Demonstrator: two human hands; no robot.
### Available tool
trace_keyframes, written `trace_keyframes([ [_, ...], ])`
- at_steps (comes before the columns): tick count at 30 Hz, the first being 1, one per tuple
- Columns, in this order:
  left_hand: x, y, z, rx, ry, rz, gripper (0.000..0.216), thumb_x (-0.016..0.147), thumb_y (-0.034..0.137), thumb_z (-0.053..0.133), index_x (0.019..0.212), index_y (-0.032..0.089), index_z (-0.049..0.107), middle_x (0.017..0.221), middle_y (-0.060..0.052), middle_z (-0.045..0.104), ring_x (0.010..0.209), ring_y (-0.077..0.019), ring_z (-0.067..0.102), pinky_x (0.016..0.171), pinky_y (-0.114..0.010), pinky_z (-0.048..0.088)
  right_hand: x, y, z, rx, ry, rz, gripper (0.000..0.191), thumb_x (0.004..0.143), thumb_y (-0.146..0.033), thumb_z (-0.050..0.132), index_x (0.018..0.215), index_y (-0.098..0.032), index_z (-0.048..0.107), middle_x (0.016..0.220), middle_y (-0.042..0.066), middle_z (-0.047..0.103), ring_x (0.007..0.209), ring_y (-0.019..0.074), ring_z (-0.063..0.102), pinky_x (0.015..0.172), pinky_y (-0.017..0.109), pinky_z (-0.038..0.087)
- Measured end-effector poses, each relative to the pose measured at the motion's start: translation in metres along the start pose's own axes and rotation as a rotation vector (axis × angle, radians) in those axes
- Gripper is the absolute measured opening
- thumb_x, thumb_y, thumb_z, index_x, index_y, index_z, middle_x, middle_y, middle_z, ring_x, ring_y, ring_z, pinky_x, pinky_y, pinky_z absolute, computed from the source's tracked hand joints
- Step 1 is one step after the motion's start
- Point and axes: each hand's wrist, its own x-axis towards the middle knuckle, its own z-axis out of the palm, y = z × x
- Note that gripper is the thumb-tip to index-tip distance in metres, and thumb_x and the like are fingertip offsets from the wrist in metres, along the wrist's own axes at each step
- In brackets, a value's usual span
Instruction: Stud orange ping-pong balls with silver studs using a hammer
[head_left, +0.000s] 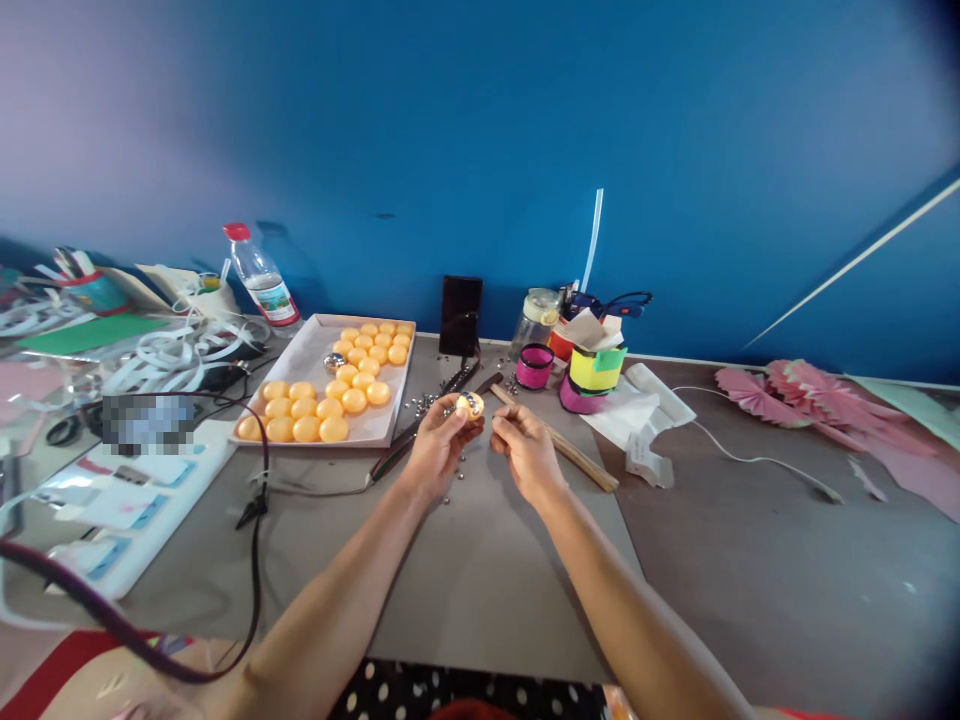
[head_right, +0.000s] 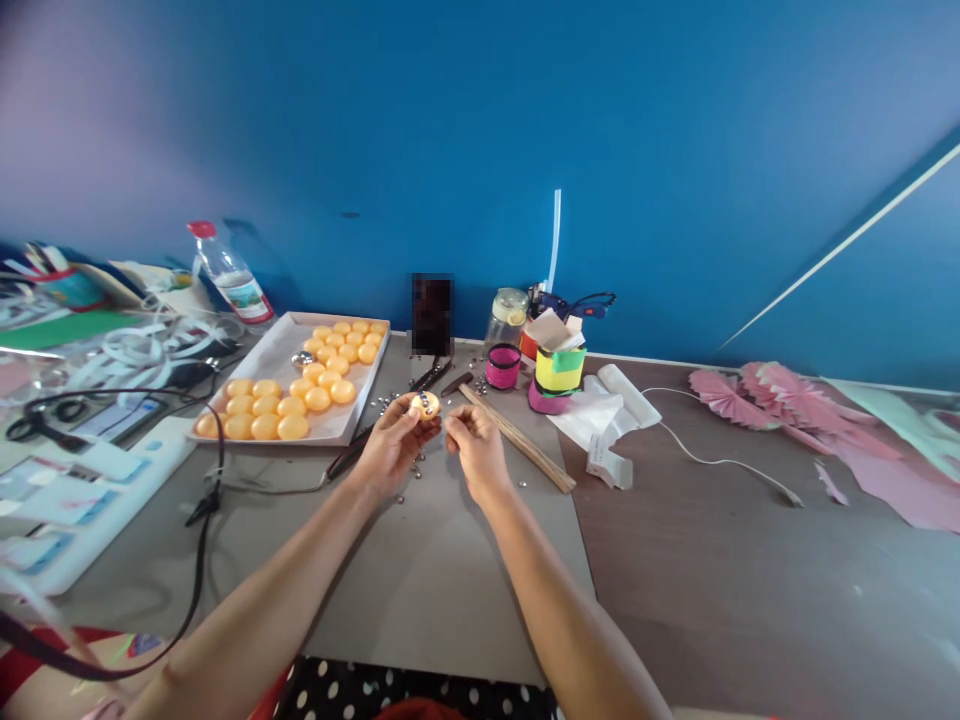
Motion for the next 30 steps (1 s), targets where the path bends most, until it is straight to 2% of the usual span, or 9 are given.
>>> trace_keyframes([
  [3,0.003,0.005,-0.004,-0.012,0.02,0.025,0.037,0.068,0.029,0.077,0.095,0.018,0.055,0.084,-0.002,0.066,0.074,-0.0121,0.063,0.076,-0.028,0.046,-0.003,-0.003,-0.003,-0.387,-0.256,0.062,0.009,0.071,-0.026,0.059,0.076,-0.019,0.06,0.058,-0.006,0.053,0.051,0.0091,0.045,0.053,0.023,0.034],
  [5,0.004,0.007,-0.005,-0.023,0.025,0.041,0.037,0.068,0.029,0.077,0.095,0.018,0.054,0.084,-0.002,0.066,0.073,-0.0118,0.063,0.076,-0.028,0.046,-0.01,-0.004,0.0,-0.654,-0.45,0.074,0.009,0.073,-0.022,0.058,0.078,-0.019,0.064,0.07,-0.002,0.062,0.063,0.0118,0.053,0.061,0.024,0.038],
  [8,0.005,0.007,-0.006,-0.024,0.035,0.038,0.038,0.069,0.029,0.077,0.096,0.019,0.053,0.085,-0.003,0.067,0.074,-0.0124,0.063,0.077,-0.029,0.046,-0.022,-0.004,0.01,-0.995,-0.583,-0.017,0.012,0.074,-0.021,0.061,0.085,-0.019,0.065,0.087,0.002,0.066,0.075,0.0154,0.058,0.067,0.025,0.039],
  [10,0.005,0.007,-0.007,-0.011,0.036,0.035,0.038,0.068,0.03,0.077,0.096,0.019,0.053,0.086,-0.003,0.067,0.075,-0.0129,0.063,0.077,-0.029,0.046,-0.028,-0.002,0.016,-1.146,-0.643,-0.105,0.013,0.076,-0.02,0.061,0.089,-0.019,0.064,0.097,0.005,0.066,0.081,0.0169,0.059,0.07,0.026,0.039],
  [14,0.005,0.007,-0.008,-0.002,0.035,0.034,0.039,0.068,0.03,0.077,0.096,0.019,0.052,0.085,-0.003,0.067,0.075,-0.0131,0.064,0.078,-0.03,0.046,-0.031,0.002,0.018,-1.251,-0.647,-0.147,0.018,0.083,-0.013,0.047,0.086,-0.018,0.064,0.097,0.007,0.066,0.08,0.0159,0.061,0.07,0.025,0.038],
  [20,0.005,0.008,-0.007,-0.03,0.036,0.05,0.038,0.068,0.029,0.077,0.095,0.019,0.053,0.082,-0.001,0.065,0.073,-0.0121,0.063,0.076,-0.029,0.047,-0.022,-0.005,0.008,-1.174,-0.537,-0.091,0.02,0.079,-0.016,0.055,0.098,-0.019,0.063,0.099,0.007,0.068,0.088,0.0182,0.062,0.073,0.024,0.039],
  [25,0.006,0.007,-0.008,-0.027,0.033,0.046,0.037,0.068,0.028,0.077,0.095,0.019,0.053,0.082,-0.001,0.065,0.073,-0.0122,0.063,0.078,-0.03,0.047,-0.019,0.0,0.004,-1.273,-0.543,-0.07,0.015,0.081,-0.016,0.052,0.088,-0.02,0.065,0.097,0.006,0.068,0.087,0.0188,0.063,0.07,0.025,0.039],
  [30,0.006,0.008,-0.008,-0.028,0.033,0.051,0.038,0.068,0.029,0.077,0.096,0.019,0.053,0.085,-0.002,0.066,0.073,-0.0121,0.063,0.077,-0.029,0.047,-0.019,-0.001,0.004,-1.2,-0.528,-0.134,0.016,0.083,-0.016,0.048,0.086,-0.02,0.063,0.092,0.005,0.068,0.085,0.0157,0.062,0.072,0.023,0.039],
])
